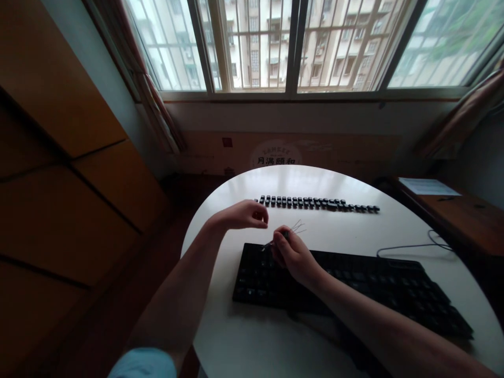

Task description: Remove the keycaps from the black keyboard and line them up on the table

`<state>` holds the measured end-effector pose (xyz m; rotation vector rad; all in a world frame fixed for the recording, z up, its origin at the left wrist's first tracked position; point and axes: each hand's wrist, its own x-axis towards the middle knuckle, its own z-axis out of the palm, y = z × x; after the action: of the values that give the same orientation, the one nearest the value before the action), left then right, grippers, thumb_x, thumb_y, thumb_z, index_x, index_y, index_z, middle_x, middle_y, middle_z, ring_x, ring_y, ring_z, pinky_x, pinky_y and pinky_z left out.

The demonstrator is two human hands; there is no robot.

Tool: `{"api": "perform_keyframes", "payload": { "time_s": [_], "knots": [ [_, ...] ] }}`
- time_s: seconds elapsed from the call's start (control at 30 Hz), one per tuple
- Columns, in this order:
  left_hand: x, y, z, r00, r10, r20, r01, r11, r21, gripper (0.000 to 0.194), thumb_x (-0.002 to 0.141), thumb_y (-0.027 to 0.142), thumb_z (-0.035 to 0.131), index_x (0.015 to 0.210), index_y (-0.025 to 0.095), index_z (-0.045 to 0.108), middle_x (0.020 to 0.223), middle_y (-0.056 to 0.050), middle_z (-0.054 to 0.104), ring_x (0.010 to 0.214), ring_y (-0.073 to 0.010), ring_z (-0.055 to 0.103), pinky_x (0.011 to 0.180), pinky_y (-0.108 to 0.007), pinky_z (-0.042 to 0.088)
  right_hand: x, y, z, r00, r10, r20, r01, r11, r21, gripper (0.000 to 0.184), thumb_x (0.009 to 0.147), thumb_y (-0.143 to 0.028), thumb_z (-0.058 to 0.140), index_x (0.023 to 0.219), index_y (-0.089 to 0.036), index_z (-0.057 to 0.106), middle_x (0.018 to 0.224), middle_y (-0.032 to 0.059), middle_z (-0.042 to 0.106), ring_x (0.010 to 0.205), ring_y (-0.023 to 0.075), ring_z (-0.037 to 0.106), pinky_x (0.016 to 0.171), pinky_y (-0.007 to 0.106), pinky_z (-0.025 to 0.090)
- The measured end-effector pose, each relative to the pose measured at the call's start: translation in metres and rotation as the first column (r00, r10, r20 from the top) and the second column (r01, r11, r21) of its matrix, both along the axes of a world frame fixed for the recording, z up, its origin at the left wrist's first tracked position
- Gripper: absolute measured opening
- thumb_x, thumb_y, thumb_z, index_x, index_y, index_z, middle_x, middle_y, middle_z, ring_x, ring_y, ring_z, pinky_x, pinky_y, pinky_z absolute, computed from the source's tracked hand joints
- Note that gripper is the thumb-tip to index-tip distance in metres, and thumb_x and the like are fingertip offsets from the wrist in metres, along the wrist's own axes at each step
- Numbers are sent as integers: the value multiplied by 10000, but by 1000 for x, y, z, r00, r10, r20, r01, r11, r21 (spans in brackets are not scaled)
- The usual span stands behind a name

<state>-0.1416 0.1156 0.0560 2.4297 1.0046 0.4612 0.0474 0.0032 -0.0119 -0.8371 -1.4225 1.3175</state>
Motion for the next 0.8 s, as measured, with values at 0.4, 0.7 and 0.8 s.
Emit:
{"api": "perform_keyframes", "payload": {
  "time_s": [0.4, 0.7, 0.8],
  "knots": [
    [29, -18, -8, 922, -304, -239, 53, 711, -702, 220, 661, 309, 746, 787, 157, 649, 551, 45, 579, 493, -136, 594, 482, -246, 509, 12, -2, 16, 839, 90, 537, -174, 979, 108, 223, 994, -355, 401, 889, -187, 501, 648, -17, 578, 597, 128, 527, 623, 248, 392],
    [34, -23, -5, 910, -293, -295, 5, 717, -697, 203, 615, 233, 737, 714, 159, 576, 516, 45, 581, 491, -138, 602, 482, -243, 513, 10, -15, 26, 625, 5, 780, -333, 906, 260, 160, 970, -332, 447, 954, -188, 514, 767, 36, 623, 638, 160, 528, 612, 265, 334],
    [34, -24, -4, 910, -290, -297, 2, 718, -696, 186, 617, 229, 722, 720, 159, 584, 517, 45, 582, 497, -142, 605, 485, -246, 509, 10, -17, 22, 644, -10, 765, -348, 886, 305, 156, 967, -336, 457, 947, -192, 513, 758, 29, 622, 631, 157, 523, 608, 262, 330]
  ]
}}
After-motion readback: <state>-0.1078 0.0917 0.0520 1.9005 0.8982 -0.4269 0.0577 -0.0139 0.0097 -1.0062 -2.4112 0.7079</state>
